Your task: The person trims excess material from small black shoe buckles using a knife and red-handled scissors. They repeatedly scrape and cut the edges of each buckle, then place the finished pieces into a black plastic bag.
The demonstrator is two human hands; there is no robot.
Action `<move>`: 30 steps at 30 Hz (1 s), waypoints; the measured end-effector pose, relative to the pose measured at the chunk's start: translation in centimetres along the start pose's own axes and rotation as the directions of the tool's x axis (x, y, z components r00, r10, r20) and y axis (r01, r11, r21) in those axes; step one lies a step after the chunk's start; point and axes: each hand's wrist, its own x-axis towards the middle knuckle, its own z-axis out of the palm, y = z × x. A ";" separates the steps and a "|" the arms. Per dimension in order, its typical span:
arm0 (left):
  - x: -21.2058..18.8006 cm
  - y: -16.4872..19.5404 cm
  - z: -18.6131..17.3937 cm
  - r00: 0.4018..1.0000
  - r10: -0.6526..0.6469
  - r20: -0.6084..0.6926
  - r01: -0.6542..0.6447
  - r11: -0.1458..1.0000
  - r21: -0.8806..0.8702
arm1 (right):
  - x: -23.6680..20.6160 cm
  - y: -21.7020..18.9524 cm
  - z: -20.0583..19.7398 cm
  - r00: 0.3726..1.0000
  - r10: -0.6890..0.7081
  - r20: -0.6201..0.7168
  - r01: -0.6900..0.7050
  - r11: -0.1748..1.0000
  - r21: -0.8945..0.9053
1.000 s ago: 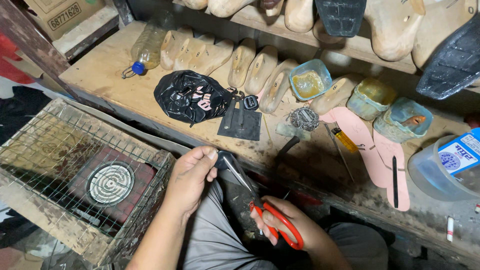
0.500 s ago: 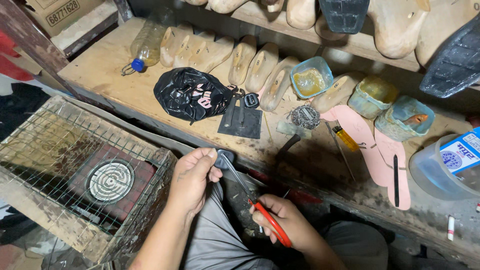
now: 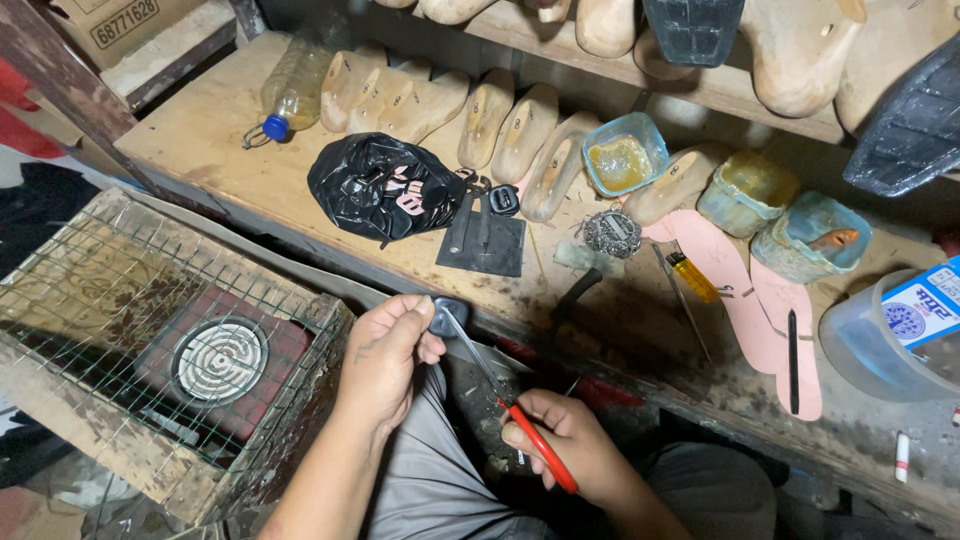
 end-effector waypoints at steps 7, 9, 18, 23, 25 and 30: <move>0.1 -0.4 -0.1 1.000 0.020 0.016 -0.021 1.000 0.018 | -0.4 -0.4 0.1 0.995 0.075 -0.065 -0.082 0.990 -0.114; 0.1 -0.5 0.0 0.999 0.038 0.005 -0.038 0.998 0.054 | -0.3 -0.1 0.1 0.992 0.092 -0.088 -0.103 0.986 -0.128; -0.2 0.7 1.4 0.993 0.112 0.035 -0.109 0.991 -0.074 | 0.4 1.5 -0.1 0.973 -0.142 0.183 0.102 0.972 0.212; -0.1 0.6 2.7 0.991 0.068 0.114 -0.048 0.984 -0.171 | 0.9 1.2 -0.2 0.966 -0.166 0.198 0.133 0.976 0.170; -0.2 0.7 2.6 0.994 0.040 0.104 -0.019 0.981 -0.191 | 1.2 1.0 -0.4 0.968 -0.158 0.197 0.129 0.980 0.151; 0.3 0.9 2.2 0.999 -0.049 -0.018 0.045 0.985 -0.167 | 1.5 1.0 -0.7 0.956 -0.191 0.223 0.165 0.978 0.128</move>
